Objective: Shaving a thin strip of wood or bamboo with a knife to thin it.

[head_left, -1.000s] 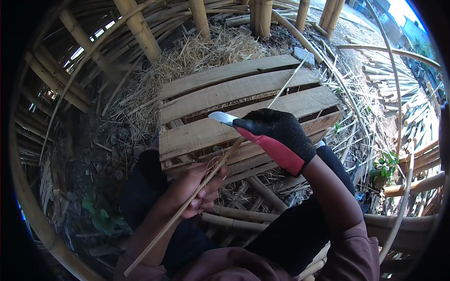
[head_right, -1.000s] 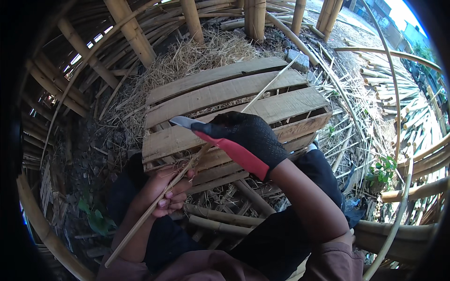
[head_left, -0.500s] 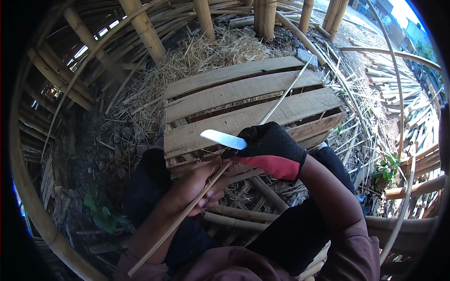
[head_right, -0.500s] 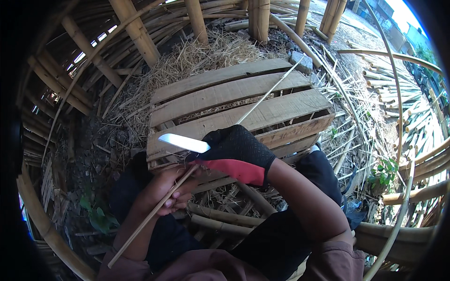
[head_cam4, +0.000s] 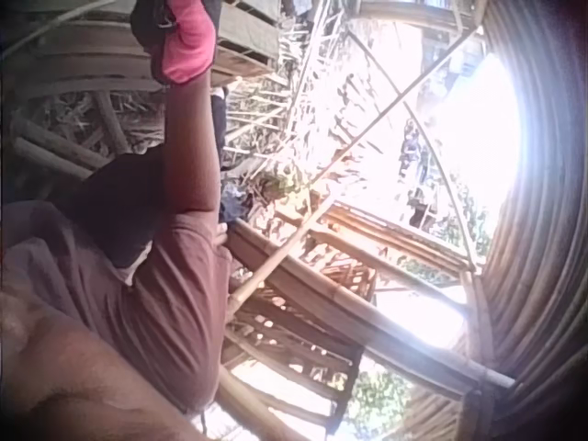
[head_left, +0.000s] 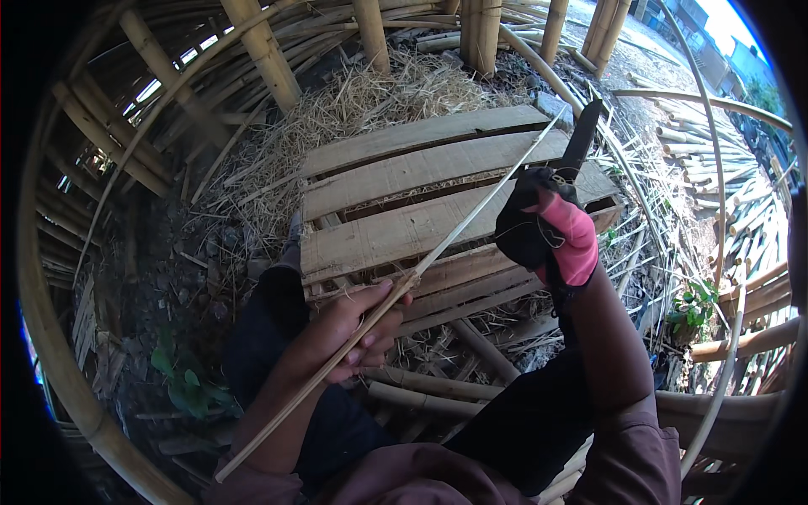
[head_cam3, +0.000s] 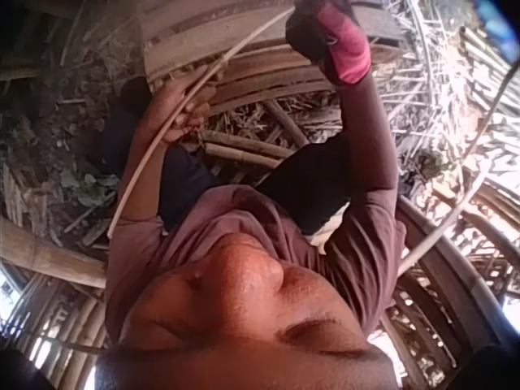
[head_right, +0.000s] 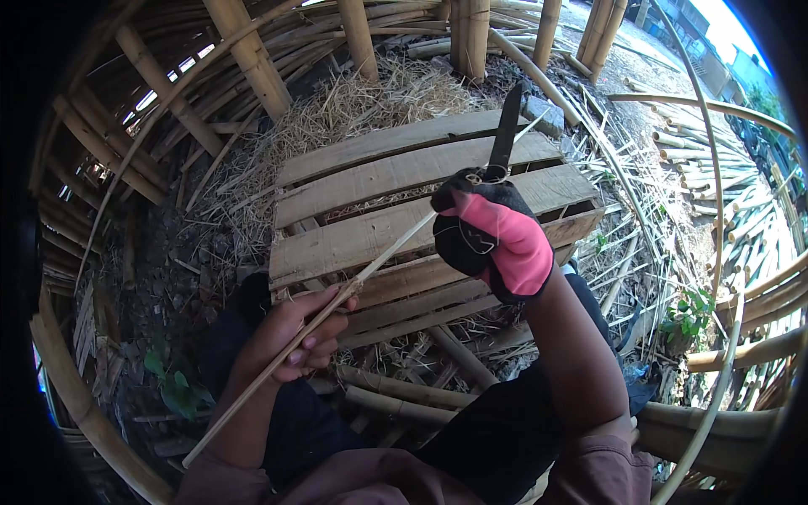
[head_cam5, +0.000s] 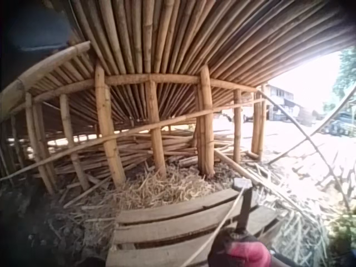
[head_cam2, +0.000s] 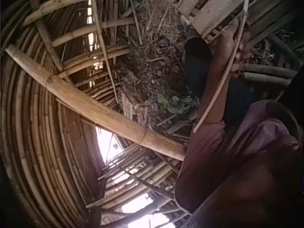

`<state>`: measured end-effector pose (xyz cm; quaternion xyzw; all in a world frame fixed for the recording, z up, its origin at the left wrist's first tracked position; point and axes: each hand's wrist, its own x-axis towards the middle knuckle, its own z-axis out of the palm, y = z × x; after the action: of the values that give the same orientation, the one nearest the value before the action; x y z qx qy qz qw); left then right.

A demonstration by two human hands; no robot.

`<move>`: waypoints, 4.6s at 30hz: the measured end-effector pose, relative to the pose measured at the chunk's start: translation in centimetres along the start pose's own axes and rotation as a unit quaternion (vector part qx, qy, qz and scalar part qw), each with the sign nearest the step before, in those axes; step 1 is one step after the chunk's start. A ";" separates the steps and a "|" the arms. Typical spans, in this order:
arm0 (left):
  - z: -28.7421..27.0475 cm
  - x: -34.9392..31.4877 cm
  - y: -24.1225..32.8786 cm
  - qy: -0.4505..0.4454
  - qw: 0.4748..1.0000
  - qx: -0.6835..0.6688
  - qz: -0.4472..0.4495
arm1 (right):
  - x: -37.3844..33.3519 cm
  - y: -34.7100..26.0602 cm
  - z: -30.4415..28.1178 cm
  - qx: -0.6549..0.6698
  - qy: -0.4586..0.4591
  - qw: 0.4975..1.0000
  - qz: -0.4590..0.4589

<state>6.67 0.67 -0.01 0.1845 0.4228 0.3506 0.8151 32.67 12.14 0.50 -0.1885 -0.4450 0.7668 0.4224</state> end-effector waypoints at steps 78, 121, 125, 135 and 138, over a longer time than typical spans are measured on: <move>-1.6 4.1 -2.1 0.146 0.693 0.704 0.049 | 2.4 0.7 -0.4 -0.768 -0.029 0.634 -0.087; 0.4 3.6 2.7 -0.054 0.826 0.559 -0.048 | 0.9 -1.1 -1.2 -0.738 -0.001 0.661 -0.137; -1.1 4.2 6.1 0.115 0.867 0.437 0.212 | 0.5 -1.4 -1.1 -0.762 0.002 0.636 -0.121; -1.5 7.0 5.2 0.022 0.978 0.166 0.123 | 0.2 0.1 -1.6 -0.747 -0.002 0.647 -0.152; 0.9 5.9 3.1 -0.115 0.985 0.127 0.025 | 0.5 1.2 -0.5 -0.737 -0.051 0.659 -0.143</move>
<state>8.43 7.06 -0.96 0.3361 0.3625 0.2902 0.8194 32.18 12.49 -0.76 -0.3332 -0.9066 0.1263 0.2261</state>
